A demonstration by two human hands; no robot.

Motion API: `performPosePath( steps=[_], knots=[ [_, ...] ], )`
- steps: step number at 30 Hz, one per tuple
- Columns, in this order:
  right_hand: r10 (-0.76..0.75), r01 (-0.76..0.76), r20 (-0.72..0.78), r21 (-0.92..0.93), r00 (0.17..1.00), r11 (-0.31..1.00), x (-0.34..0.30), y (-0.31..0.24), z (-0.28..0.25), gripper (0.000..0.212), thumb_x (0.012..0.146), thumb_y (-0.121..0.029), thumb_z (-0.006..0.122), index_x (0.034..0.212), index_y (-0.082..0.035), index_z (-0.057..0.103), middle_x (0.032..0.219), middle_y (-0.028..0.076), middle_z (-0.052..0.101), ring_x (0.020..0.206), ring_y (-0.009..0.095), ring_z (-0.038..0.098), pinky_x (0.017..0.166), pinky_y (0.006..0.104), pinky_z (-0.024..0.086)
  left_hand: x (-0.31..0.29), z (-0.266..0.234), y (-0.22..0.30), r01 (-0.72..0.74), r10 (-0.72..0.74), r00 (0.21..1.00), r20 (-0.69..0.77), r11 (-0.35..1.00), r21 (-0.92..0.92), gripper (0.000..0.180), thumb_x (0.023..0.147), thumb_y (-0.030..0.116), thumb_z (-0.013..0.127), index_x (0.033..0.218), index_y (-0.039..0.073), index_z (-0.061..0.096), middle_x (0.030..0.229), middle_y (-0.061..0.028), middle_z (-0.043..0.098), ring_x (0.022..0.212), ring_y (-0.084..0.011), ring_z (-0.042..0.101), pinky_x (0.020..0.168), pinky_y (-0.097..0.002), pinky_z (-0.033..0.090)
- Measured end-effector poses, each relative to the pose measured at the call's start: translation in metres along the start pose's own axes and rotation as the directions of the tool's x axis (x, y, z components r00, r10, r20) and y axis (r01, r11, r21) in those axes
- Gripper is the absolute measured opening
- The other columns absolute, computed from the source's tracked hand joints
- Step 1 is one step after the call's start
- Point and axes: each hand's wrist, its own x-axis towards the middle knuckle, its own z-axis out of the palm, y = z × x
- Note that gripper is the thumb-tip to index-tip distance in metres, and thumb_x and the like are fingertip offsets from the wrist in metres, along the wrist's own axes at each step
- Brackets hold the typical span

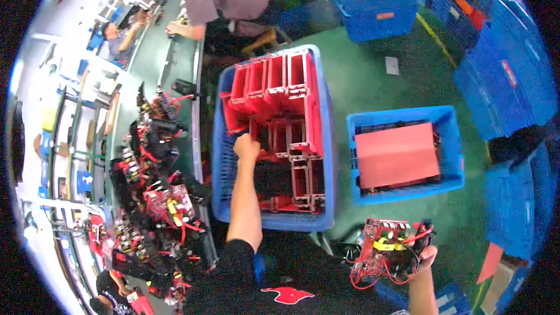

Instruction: Assembling electronic components by manually fitting a black plastic housing onto a red circuit board and organizing them into crates.

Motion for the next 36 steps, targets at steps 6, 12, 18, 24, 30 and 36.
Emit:
performPosePath(
  steps=[6, 12, 18, 24, 30, 36],
  knots=[
    [0.275, -0.242, 0.195, -0.179, 0.941, 0.954, 0.074, 0.029, 0.055, 0.048, 0.047, -0.026, 0.057, 0.084, 0.004, 0.062, 0.085, 0.019, 0.064, 0.079, 0.035, 0.061, 0.078, 0.0429, 0.052, -0.144, -0.211, 0.072, 0.040, -0.030, 0.966, -0.257, 0.999, 0.033, 0.015, 0.085, 0.018, 0.058, 0.080, 0.004, 0.059, 0.076, -0.0183, 0.065, 0.074, -0.0392, 0.065, 0.066, -0.0496, 0.051],
    [0.374, -0.225, 0.365, -0.390, 0.853, 0.893, 0.106, 0.072, 0.076, 0.053, 0.087, -0.049, 0.054, 0.119, -0.007, 0.056, 0.094, 0.010, 0.064, 0.082, 0.029, 0.063, 0.075, 0.0452, 0.055, -0.376, -0.336, 0.040, 0.119, -0.275, 0.953, -0.126, 0.722, -0.682, 0.015, 0.086, 0.016, 0.065, 0.085, 0.001, 0.062, 0.067, -0.0147, 0.060, 0.060, -0.0297, 0.062, 0.054, -0.0375, 0.044],
    [0.749, -0.652, 0.523, -0.408, 0.407, 0.639, 0.109, 0.167, 0.056, 0.050, 0.085, -0.063, 0.050, 0.094, -0.014, 0.056, 0.107, 0.017, 0.061, 0.102, 0.036, 0.057, 0.085, 0.0506, 0.049, -0.587, -0.357, -0.033, 0.428, -0.844, 0.536, -0.001, 0.274, -0.861, 0.010, 0.086, 0.010, 0.062, 0.080, 0.002, 0.063, 0.074, 0.0076, 0.049, 0.070, -0.0034, 0.044, 0.059, -0.0210, 0.035],
    [0.758, -0.828, 0.632, -0.333, 0.159, 0.451, -0.015, 0.259, 0.134, 0.067, 0.085, -0.035, 0.060, 0.142, -0.009, 0.035, 0.126, 0.012, 0.053, 0.122, 0.038, 0.048, 0.099, 0.0594, 0.043, -0.682, -0.269, -0.140, 0.149, -0.946, 0.282, -0.162, 0.210, -0.966, 0.019, 0.092, 0.018, 0.061, 0.086, 0.000, 0.062, 0.077, 0.0052, 0.055, 0.071, -0.0039, 0.044, 0.061, -0.0226, 0.035],
    [0.856, -0.762, 0.496, -0.495, 0.148, 0.418, -0.050, 0.273, 0.113, 0.069, 0.086, -0.032, 0.059, 0.144, -0.007, 0.031, 0.119, 0.009, 0.053, 0.123, 0.039, 0.046, 0.101, 0.0609, 0.041, -0.737, -0.257, -0.171, 0.459, -0.973, 0.164, 0.164, -0.072, -0.885, 0.033, 0.091, 0.027, 0.063, 0.104, -0.003, 0.064, 0.093, -0.0074, 0.068, 0.079, -0.0130, 0.061, 0.073, -0.0262, 0.046],
    [0.863, -0.674, 0.452, -0.566, 0.228, 0.474, -0.043, 0.265, 0.099, 0.072, 0.086, -0.032, 0.061, 0.144, -0.004, 0.028, 0.120, 0.007, 0.053, 0.122, 0.041, 0.047, 0.100, 0.0616, 0.041, -0.709, -0.283, -0.192, 0.897, -0.774, 0.365, -0.518, 0.440, -0.026, 0.049, 0.079, 0.041, 0.072, 0.107, 0.003, 0.061, 0.097, -0.0153, 0.061, 0.087, -0.0335, 0.061, 0.076, -0.0431, 0.048]
  ],
)
